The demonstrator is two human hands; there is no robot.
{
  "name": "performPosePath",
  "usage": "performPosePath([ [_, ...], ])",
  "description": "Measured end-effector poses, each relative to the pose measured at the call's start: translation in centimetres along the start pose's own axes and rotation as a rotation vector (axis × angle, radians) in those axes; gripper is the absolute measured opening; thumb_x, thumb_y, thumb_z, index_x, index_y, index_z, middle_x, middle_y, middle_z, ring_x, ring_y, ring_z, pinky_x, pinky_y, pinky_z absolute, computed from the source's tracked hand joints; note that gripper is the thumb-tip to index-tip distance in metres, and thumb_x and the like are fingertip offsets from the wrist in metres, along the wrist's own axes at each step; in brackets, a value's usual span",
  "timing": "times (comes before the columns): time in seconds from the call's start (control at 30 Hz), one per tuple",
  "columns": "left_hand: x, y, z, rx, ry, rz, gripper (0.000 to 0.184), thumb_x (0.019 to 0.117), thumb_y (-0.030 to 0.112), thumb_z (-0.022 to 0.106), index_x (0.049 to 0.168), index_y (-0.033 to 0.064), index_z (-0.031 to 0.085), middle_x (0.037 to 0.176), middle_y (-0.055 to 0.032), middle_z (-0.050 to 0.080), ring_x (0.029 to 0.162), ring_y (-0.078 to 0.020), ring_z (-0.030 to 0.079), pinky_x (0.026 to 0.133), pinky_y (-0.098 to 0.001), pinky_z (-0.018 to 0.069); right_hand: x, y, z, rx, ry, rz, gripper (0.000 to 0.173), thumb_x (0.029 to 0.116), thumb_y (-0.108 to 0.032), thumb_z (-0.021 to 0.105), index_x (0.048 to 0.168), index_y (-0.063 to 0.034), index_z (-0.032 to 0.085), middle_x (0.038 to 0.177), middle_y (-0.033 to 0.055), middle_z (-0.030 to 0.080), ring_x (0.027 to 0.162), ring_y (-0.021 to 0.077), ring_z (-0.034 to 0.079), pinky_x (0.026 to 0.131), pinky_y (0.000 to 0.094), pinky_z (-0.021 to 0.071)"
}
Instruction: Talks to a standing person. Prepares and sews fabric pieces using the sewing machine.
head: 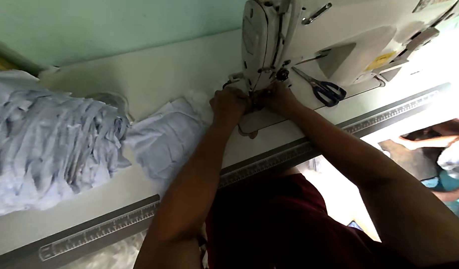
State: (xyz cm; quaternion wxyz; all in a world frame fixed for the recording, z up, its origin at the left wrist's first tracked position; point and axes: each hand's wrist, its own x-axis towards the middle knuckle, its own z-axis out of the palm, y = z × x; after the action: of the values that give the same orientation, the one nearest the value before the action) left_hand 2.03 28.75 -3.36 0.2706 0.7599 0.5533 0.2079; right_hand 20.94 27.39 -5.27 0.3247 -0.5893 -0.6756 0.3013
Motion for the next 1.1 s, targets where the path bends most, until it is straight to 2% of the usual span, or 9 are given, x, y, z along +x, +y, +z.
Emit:
performPosePath([
  [0.17, 0.01, 0.06, 0.23, -0.007, 0.019, -0.014, 0.015, 0.0963, 0.025, 0.070, 0.105, 0.0146, 0.078, 0.126, -0.0078, 0.068, 0.127, -0.0332, 0.054, 0.109, -0.0616, 0.0336, 0.16, 0.55, 0.21, -0.010, 0.021, -0.070, 0.013, 0.0949, -0.012, 0.070, 0.104, -0.0058, 0.076, 0.106, 0.0114, 0.071, 0.097, 0.0186, 0.067, 0.090, 0.0406, 0.0553],
  [0.3, 0.11, 0.06, 0.41, -0.010, 0.026, -0.016, 0.014, 0.0963, 0.025, 0.070, 0.104, 0.0155, 0.078, 0.127, -0.0061, 0.068, 0.128, -0.0316, 0.054, 0.109, -0.0610, 0.0331, -0.01, 0.34, 0.03, -0.007, 0.016, -0.043, 0.013, 0.0950, -0.012, 0.070, 0.105, -0.0076, 0.078, 0.114, 0.0155, 0.068, 0.102, 0.0232, 0.065, 0.091, 0.0423, 0.0543],
  [0.4, 0.08, 0.00, 0.54, -0.004, 0.031, -0.001, 0.014, 0.0966, 0.025, 0.070, 0.102, 0.0159, 0.078, 0.125, -0.0053, 0.069, 0.127, -0.0313, 0.054, 0.108, -0.0618, 0.0329, 0.06, 0.45, 0.05, 0.001, 0.012, -0.045, 0.012, 0.0942, -0.011, 0.071, 0.104, -0.0069, 0.078, 0.112, 0.0151, 0.068, 0.099, 0.0215, 0.066, 0.089, 0.0399, 0.0549],
  [0.6, 0.12, -0.11, 0.64, 0.028, 0.022, 0.022, 0.015, 0.0971, 0.027, 0.070, 0.102, 0.0152, 0.078, 0.124, -0.0065, 0.069, 0.127, -0.0327, 0.053, 0.107, -0.0627, 0.0318, 0.20, 0.55, 0.08, -0.025, 0.016, -0.052, 0.012, 0.0941, -0.013, 0.071, 0.103, -0.0075, 0.078, 0.110, 0.0160, 0.068, 0.100, 0.0239, 0.065, 0.089, 0.0427, 0.0543],
  [0.8, 0.07, -0.05, 0.62, 0.038, 0.022, 0.024, 0.015, 0.0963, 0.027, 0.070, 0.102, 0.0151, 0.078, 0.122, -0.0067, 0.070, 0.127, -0.0333, 0.053, 0.107, -0.0634, 0.0320, 0.04, 0.39, -0.08, -0.004, 0.013, -0.077, 0.012, 0.0940, -0.012, 0.071, 0.103, -0.0059, 0.078, 0.104, 0.0132, 0.070, 0.095, 0.0198, 0.066, 0.087, 0.0401, 0.0549],
  [1.1, 0.06, -0.08, 0.58, 0.004, 0.033, 0.014, 0.016, 0.0967, 0.027, 0.070, 0.103, 0.0143, 0.077, 0.123, -0.0075, 0.069, 0.126, -0.0325, 0.054, 0.107, -0.0619, 0.0325, 0.21, 0.55, 0.07, -0.012, 0.020, -0.067, 0.012, 0.0934, -0.012, 0.072, 0.103, -0.0071, 0.078, 0.107, 0.0148, 0.069, 0.098, 0.0223, 0.065, 0.089, 0.0413, 0.0537],
])
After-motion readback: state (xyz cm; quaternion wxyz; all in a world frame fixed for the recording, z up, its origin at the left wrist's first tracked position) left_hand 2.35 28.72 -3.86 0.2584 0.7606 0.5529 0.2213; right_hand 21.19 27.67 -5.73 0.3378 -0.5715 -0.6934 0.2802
